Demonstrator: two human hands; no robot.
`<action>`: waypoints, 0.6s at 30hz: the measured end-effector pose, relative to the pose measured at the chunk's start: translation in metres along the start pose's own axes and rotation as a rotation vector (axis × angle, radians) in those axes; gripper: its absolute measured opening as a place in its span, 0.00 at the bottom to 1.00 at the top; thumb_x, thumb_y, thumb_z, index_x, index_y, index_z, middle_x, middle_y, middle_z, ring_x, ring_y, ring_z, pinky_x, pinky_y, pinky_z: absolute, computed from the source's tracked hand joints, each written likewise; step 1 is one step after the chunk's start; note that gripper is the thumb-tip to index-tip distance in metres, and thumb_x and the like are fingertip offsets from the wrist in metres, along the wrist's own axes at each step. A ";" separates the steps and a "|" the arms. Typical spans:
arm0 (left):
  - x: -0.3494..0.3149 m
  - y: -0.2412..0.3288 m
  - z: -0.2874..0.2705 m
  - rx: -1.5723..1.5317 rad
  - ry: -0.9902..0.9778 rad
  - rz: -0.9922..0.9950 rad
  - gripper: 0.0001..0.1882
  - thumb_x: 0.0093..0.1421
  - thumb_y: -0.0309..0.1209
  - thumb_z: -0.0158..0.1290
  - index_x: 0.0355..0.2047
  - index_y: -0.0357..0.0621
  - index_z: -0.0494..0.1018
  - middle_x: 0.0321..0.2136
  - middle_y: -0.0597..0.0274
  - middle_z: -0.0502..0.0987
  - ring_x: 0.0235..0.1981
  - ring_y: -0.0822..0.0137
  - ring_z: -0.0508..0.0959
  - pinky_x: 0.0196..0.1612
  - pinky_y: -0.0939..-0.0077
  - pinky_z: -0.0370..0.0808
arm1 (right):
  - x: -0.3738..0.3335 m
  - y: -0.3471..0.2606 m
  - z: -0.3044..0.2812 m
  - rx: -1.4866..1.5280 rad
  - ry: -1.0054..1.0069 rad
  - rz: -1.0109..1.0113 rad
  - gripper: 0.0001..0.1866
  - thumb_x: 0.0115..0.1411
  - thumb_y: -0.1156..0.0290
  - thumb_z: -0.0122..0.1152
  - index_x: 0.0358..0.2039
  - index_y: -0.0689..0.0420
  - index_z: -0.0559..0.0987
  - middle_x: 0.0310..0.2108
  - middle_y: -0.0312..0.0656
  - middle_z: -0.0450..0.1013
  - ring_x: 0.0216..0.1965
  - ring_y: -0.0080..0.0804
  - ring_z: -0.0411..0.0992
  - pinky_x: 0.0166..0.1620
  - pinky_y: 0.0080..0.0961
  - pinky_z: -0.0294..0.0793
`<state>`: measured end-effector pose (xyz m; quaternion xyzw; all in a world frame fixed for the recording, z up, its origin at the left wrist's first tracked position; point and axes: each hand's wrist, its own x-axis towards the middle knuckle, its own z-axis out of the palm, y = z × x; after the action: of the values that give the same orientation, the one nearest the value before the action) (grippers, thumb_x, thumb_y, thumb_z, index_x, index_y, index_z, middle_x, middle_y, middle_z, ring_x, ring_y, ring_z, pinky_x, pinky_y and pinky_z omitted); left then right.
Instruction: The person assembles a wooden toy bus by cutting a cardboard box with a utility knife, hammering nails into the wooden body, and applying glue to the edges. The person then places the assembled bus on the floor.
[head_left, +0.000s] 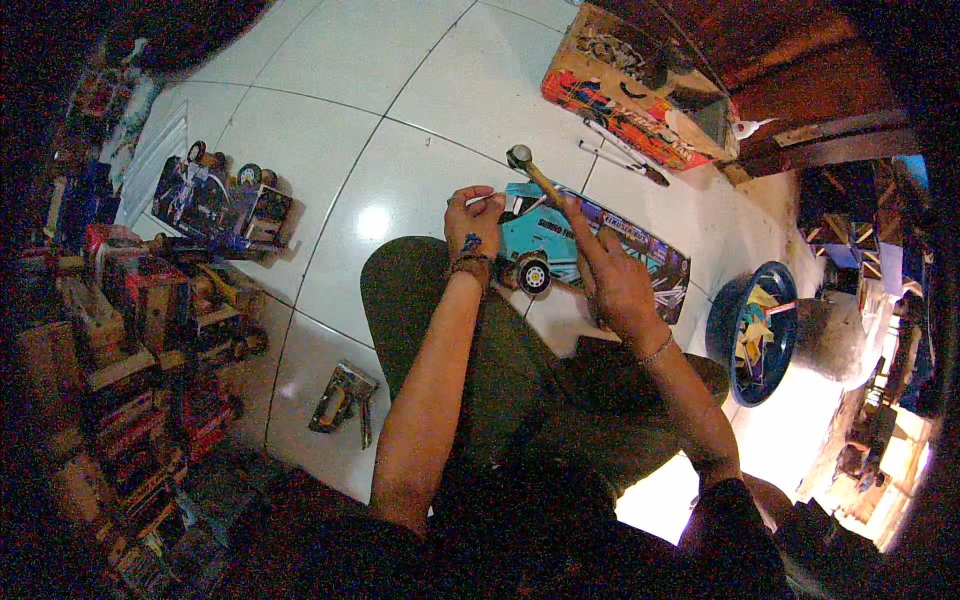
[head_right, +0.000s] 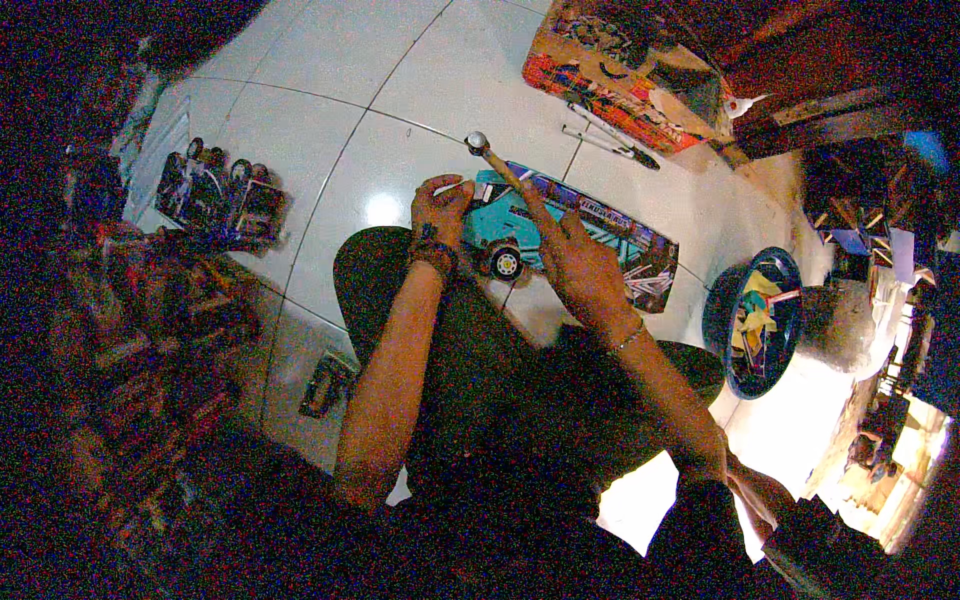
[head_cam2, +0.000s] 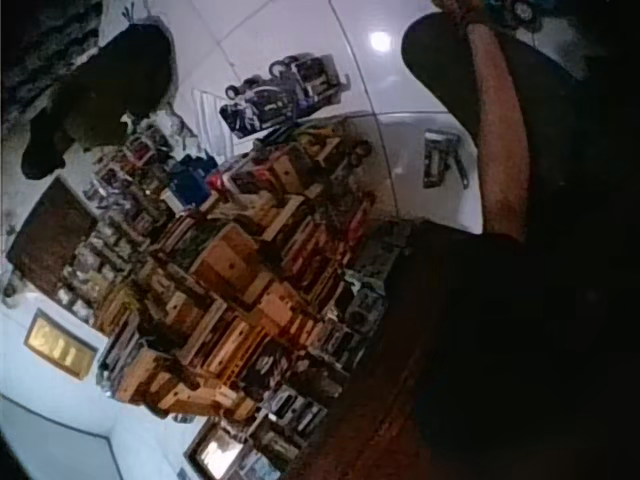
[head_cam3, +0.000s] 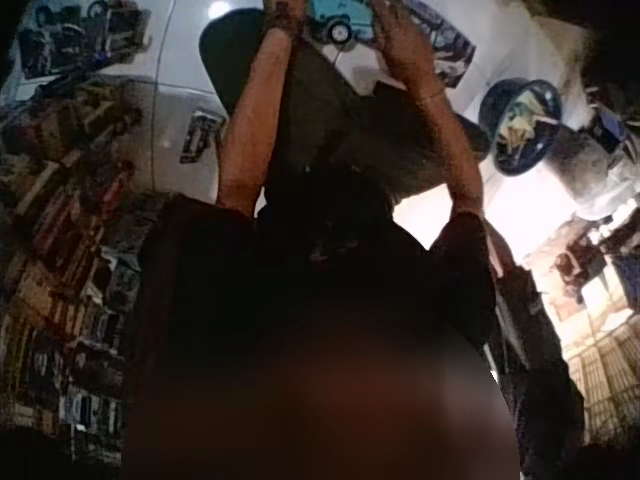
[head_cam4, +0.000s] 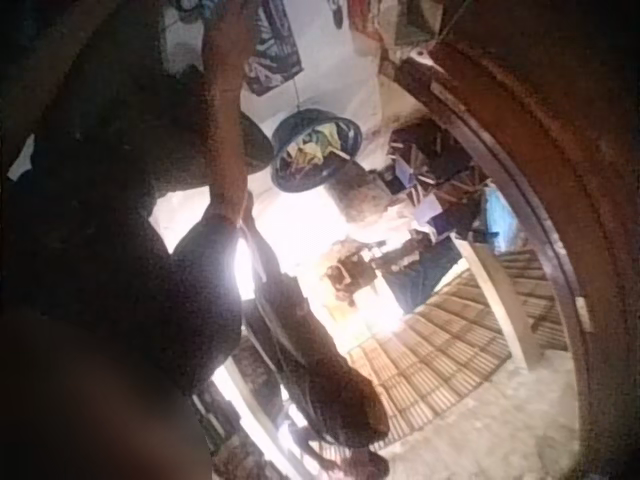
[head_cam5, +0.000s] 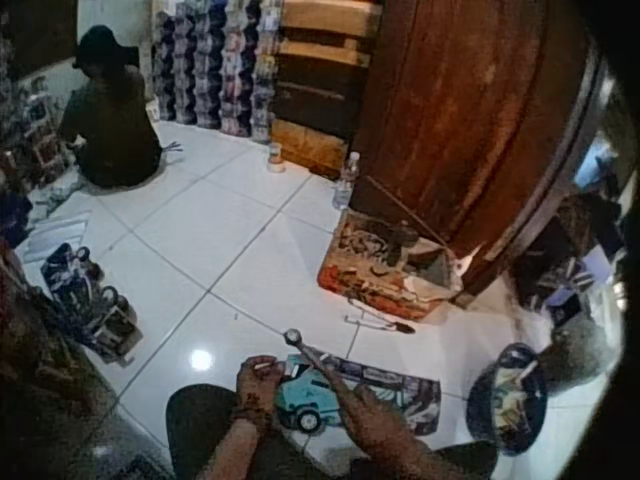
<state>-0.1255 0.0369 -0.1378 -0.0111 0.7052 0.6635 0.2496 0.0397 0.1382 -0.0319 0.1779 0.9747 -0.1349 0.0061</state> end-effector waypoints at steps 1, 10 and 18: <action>0.001 -0.001 0.000 -0.020 0.001 -0.008 0.16 0.53 0.29 0.63 0.40 0.38 0.73 0.27 0.58 0.81 0.27 0.70 0.79 0.33 0.77 0.74 | 0.000 -0.001 0.000 -0.049 -0.067 0.034 0.40 0.61 0.70 0.52 0.70 0.36 0.47 0.36 0.51 0.71 0.24 0.49 0.74 0.25 0.43 0.77; 0.004 -0.008 0.002 -0.055 0.009 -0.006 0.14 0.51 0.30 0.63 0.37 0.40 0.74 0.27 0.57 0.80 0.29 0.68 0.80 0.34 0.74 0.76 | -0.005 -0.001 0.004 -0.080 -0.089 0.083 0.41 0.61 0.70 0.52 0.70 0.35 0.44 0.39 0.53 0.72 0.24 0.51 0.76 0.24 0.42 0.78; 0.006 -0.014 0.004 -0.058 0.023 0.020 0.14 0.51 0.30 0.64 0.36 0.40 0.73 0.29 0.57 0.80 0.30 0.67 0.80 0.35 0.73 0.76 | -0.009 0.004 0.021 -0.031 0.014 0.095 0.41 0.61 0.71 0.52 0.70 0.39 0.45 0.37 0.50 0.71 0.24 0.49 0.74 0.24 0.43 0.76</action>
<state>-0.1243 0.0406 -0.1531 -0.0190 0.6886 0.6860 0.2342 0.0486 0.1334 -0.0531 0.2247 0.9672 -0.1182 0.0087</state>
